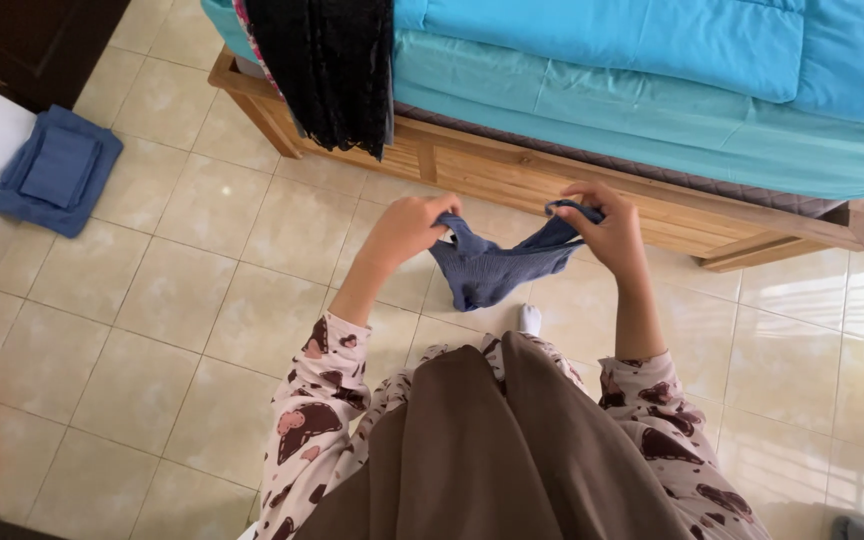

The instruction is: The person retrieves green hangers from a wardrobe and proceeds to hang various garments on a bed. They handle a purple velvet top, a teal dress, a grey t-shirt, a black lace top, and a blue ribbed top, placing each on a hanger and laying them on the bed.

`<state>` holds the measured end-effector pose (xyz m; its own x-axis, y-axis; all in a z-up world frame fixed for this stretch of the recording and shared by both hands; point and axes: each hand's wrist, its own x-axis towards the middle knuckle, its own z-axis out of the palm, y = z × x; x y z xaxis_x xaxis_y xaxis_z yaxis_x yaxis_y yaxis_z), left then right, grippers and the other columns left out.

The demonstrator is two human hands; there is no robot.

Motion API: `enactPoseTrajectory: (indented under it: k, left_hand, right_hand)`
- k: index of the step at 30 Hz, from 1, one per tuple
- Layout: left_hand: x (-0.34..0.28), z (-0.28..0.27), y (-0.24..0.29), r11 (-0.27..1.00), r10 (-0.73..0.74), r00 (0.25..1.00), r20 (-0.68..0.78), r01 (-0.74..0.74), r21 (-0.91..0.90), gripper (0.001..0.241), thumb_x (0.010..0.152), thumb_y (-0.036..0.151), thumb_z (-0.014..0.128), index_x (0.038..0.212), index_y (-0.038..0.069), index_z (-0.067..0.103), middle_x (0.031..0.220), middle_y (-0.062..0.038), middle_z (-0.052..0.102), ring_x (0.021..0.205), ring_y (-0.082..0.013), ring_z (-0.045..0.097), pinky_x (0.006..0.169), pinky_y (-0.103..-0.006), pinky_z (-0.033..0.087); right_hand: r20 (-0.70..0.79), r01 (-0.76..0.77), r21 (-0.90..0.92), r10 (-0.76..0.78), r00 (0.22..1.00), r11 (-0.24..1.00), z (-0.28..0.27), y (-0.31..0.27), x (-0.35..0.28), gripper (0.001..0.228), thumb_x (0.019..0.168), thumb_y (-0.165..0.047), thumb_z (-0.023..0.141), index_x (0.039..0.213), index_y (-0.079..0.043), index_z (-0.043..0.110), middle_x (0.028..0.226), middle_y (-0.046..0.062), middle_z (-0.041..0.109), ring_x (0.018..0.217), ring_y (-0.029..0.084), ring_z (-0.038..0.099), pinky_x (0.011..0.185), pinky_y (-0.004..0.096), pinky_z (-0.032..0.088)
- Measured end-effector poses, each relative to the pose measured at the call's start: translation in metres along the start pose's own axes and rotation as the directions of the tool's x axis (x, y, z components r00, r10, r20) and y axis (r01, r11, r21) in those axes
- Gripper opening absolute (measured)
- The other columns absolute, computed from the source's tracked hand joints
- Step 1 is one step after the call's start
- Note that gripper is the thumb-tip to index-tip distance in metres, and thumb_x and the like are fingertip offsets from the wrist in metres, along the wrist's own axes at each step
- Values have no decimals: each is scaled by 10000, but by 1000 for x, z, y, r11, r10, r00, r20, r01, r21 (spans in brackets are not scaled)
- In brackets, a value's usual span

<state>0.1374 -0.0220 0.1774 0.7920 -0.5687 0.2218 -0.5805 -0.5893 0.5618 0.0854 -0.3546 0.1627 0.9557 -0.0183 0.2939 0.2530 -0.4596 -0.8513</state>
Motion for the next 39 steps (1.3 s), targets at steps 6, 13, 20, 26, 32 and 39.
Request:
enactPoseTrajectory:
  k: [6,13,20,26,32,39]
  left_hand:
    - [23,-9,-56,566,-170,961,217,275,-777,445,901,-18,714,1305,81,557,979,-38,708,900,-140,677,794,-286,528]
    - [100,24,-11,367,-30,999,42,50,-929,676,870,-34,795,1460,89,488,1270,-20,624,1157,-121,630,1007,-308,549]
    - [209,31,59,949,168,848,-503,-277,-150,501,913,-20,819,1370,67,634,1178,-45,677,1058,-229,676,881,-342,574]
    - [268,12,115,940,339,717,-609,-226,257,459,872,-19,801,1298,93,671,1074,-104,661,984,-293,649,846,-401,543]
    - [320,15,106,966,204,760,-617,-258,3,362,968,-42,763,1302,66,677,1046,-106,700,881,-201,671,756,-319,551]
    - [415,-20,65,672,98,819,-566,-474,-569,215,1109,33,716,1320,12,683,1189,11,719,941,-24,619,788,-208,513]
  right_hand:
    - [-13,-48,600,70,997,798,-88,17,12,534,969,35,720,1471,17,541,1210,150,684,983,136,634,881,266,529]
    - [-150,133,539,-60,987,832,-153,42,47,608,897,190,729,1455,41,539,1453,201,624,1200,181,648,1032,328,569]
    - [-346,220,-120,-248,905,968,-233,75,87,415,944,169,801,1325,34,705,1239,134,710,1101,182,703,955,324,593]
    - [-317,223,-612,-494,809,759,-281,20,126,349,865,110,869,1175,-15,766,1028,165,671,925,287,657,771,358,517]
    - [-303,249,-488,-429,851,837,-323,83,169,222,947,119,782,1147,34,736,968,169,676,823,252,671,702,300,527]
    - [-446,264,146,-175,877,953,-352,69,267,196,1144,46,726,1280,72,587,890,113,662,644,179,646,560,267,495]
